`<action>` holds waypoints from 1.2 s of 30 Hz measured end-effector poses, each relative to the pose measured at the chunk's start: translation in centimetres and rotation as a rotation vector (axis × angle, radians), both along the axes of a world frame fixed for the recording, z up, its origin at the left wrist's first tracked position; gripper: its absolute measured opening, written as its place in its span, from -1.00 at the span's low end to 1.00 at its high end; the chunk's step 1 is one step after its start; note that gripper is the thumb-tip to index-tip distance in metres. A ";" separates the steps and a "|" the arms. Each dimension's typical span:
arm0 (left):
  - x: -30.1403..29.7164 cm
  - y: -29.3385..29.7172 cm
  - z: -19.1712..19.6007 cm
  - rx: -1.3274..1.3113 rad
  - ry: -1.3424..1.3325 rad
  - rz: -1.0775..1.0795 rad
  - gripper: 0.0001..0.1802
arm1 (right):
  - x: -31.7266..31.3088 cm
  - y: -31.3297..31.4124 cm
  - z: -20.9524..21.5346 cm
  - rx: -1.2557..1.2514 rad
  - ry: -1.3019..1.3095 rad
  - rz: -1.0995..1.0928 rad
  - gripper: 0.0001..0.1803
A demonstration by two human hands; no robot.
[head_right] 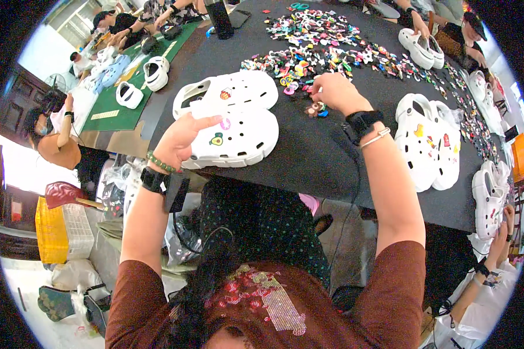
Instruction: Apply decorative charms and stickers to white clog-style shoes at a manufacturing or assembly station.
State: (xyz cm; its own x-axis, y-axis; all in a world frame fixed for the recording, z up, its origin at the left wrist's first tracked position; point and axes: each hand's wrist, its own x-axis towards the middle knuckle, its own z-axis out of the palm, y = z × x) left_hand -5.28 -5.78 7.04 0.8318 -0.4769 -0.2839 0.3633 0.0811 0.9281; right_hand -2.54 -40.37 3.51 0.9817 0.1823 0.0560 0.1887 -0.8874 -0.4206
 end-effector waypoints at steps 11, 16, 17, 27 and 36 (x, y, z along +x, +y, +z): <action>-0.3 0.1 -0.4 0.023 -0.007 0.074 -0.59 | 5.5 4.5 -1.6 -0.233 -0.046 -0.148 -0.60; 0.3 0.4 -0.7 0.031 -0.054 0.017 -0.58 | 6.0 4.1 -2.4 -0.085 -0.006 -0.191 -0.64; 0.3 0.4 -0.8 0.027 -0.057 0.019 -0.58 | 6.1 3.8 -2.5 -0.089 -0.009 -0.189 -0.64; 0.1 0.7 -0.5 0.011 0.017 0.025 -0.56 | 3.7 2.2 -1.0 0.142 -0.173 -0.202 -0.73; 0.7 0.8 -0.6 -0.098 0.082 -0.066 -0.54 | 0.4 4.0 2.6 0.225 -0.072 -0.019 -0.79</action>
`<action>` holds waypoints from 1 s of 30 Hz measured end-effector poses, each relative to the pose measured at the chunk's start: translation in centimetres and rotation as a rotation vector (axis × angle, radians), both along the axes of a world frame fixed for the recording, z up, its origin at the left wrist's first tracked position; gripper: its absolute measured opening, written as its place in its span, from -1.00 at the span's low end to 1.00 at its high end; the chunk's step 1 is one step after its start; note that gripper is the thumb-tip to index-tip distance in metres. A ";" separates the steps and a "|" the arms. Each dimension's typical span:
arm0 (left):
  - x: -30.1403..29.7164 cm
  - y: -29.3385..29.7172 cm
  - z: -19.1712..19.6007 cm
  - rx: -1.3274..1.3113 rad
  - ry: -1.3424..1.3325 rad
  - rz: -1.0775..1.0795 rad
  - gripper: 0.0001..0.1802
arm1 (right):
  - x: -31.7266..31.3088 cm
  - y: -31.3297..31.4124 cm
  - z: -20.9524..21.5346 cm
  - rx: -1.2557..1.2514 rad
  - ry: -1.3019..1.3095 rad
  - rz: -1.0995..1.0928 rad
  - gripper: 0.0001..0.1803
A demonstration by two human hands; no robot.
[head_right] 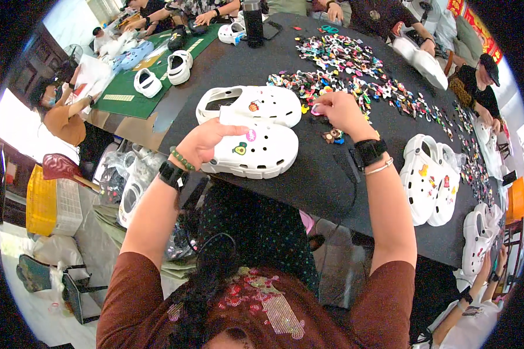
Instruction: Apply decorative charms and stickers to white clog-style shoes at a manufacturing or assembly station.
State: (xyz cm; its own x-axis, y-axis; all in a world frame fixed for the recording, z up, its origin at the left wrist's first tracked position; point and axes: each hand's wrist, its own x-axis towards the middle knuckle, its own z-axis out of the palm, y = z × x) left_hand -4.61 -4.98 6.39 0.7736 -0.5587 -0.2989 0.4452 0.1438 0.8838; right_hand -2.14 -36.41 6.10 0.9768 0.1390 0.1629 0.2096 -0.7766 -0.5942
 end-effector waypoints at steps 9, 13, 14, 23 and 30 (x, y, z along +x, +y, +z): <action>0.2 0.1 -0.2 -0.002 0.004 -0.071 -0.52 | -3.1 6.8 3.2 0.091 0.106 0.311 -0.83; 0.3 0.0 -0.9 0.048 -0.042 -0.037 -0.51 | -3.1 7.8 2.6 0.012 0.046 0.379 -0.85; 0.3 0.0 -1.0 0.048 -0.057 -0.037 -0.51 | -3.1 7.8 2.7 0.001 0.053 0.379 -0.85; 2.0 1.3 -1.3 -0.160 0.179 -0.232 -0.43 | -3.5 8.8 2.6 -0.098 0.086 0.362 -0.83; 1.5 1.5 -1.7 -0.226 0.112 -0.292 -0.40 | -3.9 9.8 2.9 -0.139 0.116 0.341 -0.81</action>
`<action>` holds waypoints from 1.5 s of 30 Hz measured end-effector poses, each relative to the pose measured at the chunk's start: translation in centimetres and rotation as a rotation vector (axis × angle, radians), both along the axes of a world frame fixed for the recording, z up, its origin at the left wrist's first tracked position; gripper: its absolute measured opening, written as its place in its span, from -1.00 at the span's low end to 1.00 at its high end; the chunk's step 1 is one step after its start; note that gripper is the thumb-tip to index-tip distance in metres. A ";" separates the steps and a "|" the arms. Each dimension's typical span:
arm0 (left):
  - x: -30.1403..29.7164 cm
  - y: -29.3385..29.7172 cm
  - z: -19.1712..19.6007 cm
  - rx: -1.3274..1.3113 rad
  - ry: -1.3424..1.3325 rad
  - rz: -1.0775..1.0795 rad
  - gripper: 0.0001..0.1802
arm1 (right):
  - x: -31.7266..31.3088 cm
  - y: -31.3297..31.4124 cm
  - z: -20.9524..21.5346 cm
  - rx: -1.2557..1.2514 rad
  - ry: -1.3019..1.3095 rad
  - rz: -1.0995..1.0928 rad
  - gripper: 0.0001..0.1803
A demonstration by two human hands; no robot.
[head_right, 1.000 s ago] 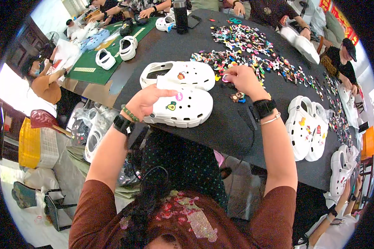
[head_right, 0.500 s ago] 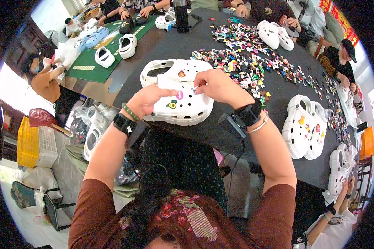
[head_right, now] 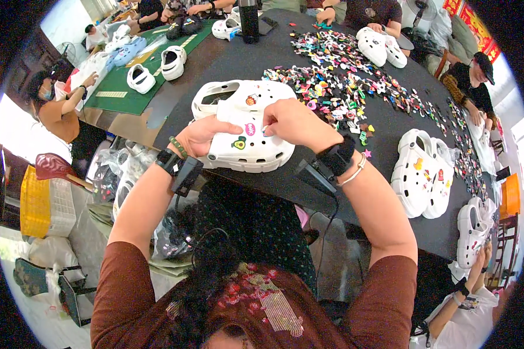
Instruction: Apply decorative charms and stickers to white clog-style shoes at a manufacturing or assembly station.
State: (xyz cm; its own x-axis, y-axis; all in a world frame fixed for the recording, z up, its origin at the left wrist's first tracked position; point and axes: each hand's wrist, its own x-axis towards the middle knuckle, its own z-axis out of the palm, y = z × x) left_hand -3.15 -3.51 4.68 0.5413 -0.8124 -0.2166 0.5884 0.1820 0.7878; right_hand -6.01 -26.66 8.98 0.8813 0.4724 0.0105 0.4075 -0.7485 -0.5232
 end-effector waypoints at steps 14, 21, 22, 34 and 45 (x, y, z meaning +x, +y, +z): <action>-0.9 -0.4 -0.1 0.052 -0.148 0.112 -0.43 | 0.2 1.6 -0.7 -0.249 -0.182 -0.033 -0.74; -1.0 -0.5 -0.3 0.034 -0.153 0.125 -0.41 | 0.2 2.0 -0.4 -0.249 -0.156 -0.135 -0.42; -1.3 -0.5 0.1 0.026 -0.121 0.118 -0.41 | 0.3 1.9 -0.7 -0.226 -0.158 -0.119 -0.38; -1.3 -0.3 -0.7 0.063 -0.214 0.105 -0.38 | 0.7 1.4 -2.4 -0.195 -0.127 -0.093 -0.52; -1.4 -0.5 -0.2 0.108 -0.303 0.132 -0.41 | 0.5 2.1 -3.4 -0.209 -0.236 -0.144 -0.55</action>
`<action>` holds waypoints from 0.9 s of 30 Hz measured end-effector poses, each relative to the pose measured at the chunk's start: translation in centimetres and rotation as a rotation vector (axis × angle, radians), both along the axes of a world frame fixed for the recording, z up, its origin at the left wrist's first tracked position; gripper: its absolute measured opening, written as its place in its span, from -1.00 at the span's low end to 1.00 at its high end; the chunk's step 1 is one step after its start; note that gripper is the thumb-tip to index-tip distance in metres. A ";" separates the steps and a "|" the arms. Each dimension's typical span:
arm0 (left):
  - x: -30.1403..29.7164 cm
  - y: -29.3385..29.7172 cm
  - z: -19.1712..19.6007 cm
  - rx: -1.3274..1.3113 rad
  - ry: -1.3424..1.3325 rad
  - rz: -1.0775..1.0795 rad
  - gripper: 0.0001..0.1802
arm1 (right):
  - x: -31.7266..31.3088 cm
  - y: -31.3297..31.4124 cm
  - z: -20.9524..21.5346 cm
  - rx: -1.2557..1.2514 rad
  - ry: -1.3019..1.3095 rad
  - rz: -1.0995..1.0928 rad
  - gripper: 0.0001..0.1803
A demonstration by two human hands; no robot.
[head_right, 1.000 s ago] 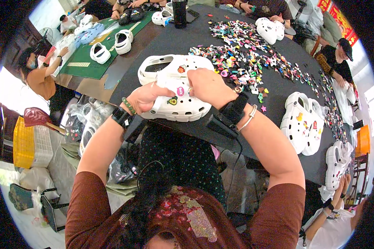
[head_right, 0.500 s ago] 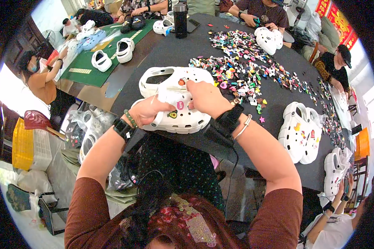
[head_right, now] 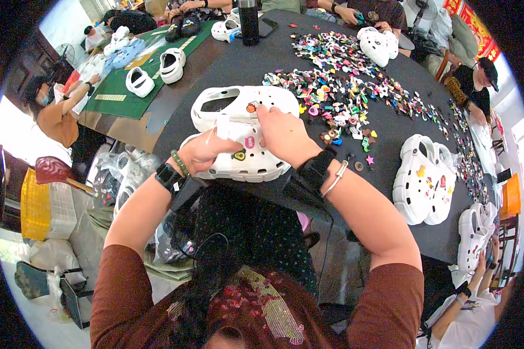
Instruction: Apply decorative charms and stickers to white clog-style shoes at a manufacturing or assembly station.
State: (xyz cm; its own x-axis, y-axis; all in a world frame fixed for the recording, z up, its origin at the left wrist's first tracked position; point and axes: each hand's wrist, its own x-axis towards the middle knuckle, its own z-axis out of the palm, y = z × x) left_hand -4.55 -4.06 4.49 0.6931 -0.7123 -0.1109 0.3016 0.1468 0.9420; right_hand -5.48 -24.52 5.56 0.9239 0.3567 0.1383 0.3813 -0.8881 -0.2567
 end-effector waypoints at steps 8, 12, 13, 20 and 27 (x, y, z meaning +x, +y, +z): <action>0.1 0.1 0.7 -0.006 0.143 0.016 -0.44 | 0.9 -1.9 1.3 0.155 0.219 0.088 -0.57; -0.6 1.3 2.8 0.259 -0.125 0.106 -0.62 | 0.8 -4.7 0.5 0.350 0.178 0.176 -0.58; -0.4 2.0 3.8 0.619 -0.222 0.054 -0.68 | 0.6 -5.9 0.8 0.380 0.165 0.162 -0.59; 0.6 7.3 8.6 0.846 -0.436 0.190 -0.72 | 3.9 -14.5 0.1 0.229 0.077 -0.168 -0.73; 4.0 5.3 8.8 0.729 -0.603 0.409 -0.66 | 8.2 -13.5 -3.2 0.101 -0.091 -0.226 -0.82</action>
